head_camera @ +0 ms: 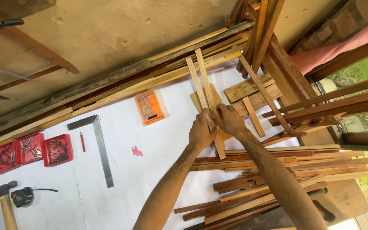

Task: Measure a strip of wood and sand it with a sanding block.

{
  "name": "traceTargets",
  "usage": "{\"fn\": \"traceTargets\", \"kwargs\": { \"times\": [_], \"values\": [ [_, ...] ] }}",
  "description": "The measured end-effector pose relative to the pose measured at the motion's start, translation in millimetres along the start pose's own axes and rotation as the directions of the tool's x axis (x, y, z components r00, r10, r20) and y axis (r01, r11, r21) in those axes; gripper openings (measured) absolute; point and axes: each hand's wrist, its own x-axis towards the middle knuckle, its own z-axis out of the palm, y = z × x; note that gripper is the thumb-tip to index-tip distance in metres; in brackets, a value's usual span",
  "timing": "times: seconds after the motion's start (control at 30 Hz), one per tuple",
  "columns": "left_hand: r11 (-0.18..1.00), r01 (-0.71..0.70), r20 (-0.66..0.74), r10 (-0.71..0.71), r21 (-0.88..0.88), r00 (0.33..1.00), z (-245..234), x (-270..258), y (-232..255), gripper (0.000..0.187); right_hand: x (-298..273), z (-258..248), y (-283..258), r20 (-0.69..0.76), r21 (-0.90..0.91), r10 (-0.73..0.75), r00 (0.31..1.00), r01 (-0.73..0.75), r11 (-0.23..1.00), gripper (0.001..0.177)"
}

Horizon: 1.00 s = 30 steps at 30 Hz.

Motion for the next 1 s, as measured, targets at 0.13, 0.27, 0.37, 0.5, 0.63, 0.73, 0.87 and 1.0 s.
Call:
{"fn": "traceTargets", "kwargs": {
  "times": [0.13,0.27,0.37,0.5,0.63,0.73,0.87,1.0],
  "values": [
    [0.998,-0.039,-0.053,0.036,-0.051,0.998,14.5,5.7,-5.6,0.090,11.3,17.5,29.5,0.079,0.103,-0.017,0.997,0.009,0.995,0.033],
    [0.989,-0.083,-0.091,0.072,-0.126,0.993,13.4,3.0,3.0,0.088,13.0,17.5,39.7,0.046,0.149,0.007,0.999,-0.014,0.989,0.029],
    [0.968,-0.112,-0.100,0.091,-0.226,0.991,13.1,3.4,14.0,0.086,9.2,0.3,37.2,0.020,0.135,0.045,0.999,-0.048,0.990,0.030],
    [0.934,-0.139,-0.104,0.110,-0.330,0.988,10.9,6.1,28.5,0.080,1.4,-20.1,39.7,-0.085,0.175,0.019,0.996,-0.004,0.985,0.031],
    [0.928,-0.074,-0.040,0.063,-0.364,0.997,17.9,7.1,34.0,0.076,-4.8,-34.5,42.7,-0.107,0.137,0.096,0.990,-0.081,0.987,0.033],
    [0.927,-0.037,0.017,0.047,-0.373,0.999,23.6,9.7,34.3,0.077,-9.8,-31.0,60.0,-0.289,0.119,-0.055,0.956,0.093,0.989,0.026],
    [0.949,-0.014,0.077,0.040,-0.316,0.996,24.3,9.2,35.8,0.080,-29.8,-37.5,45.4,-0.376,0.139,-0.018,0.926,0.076,0.987,0.025],
    [0.986,-0.060,-0.013,0.059,-0.153,0.998,27.6,10.0,38.5,0.078,-40.7,-33.7,49.0,-0.478,-0.045,-0.157,0.864,0.155,0.987,0.035]
  ]
}}
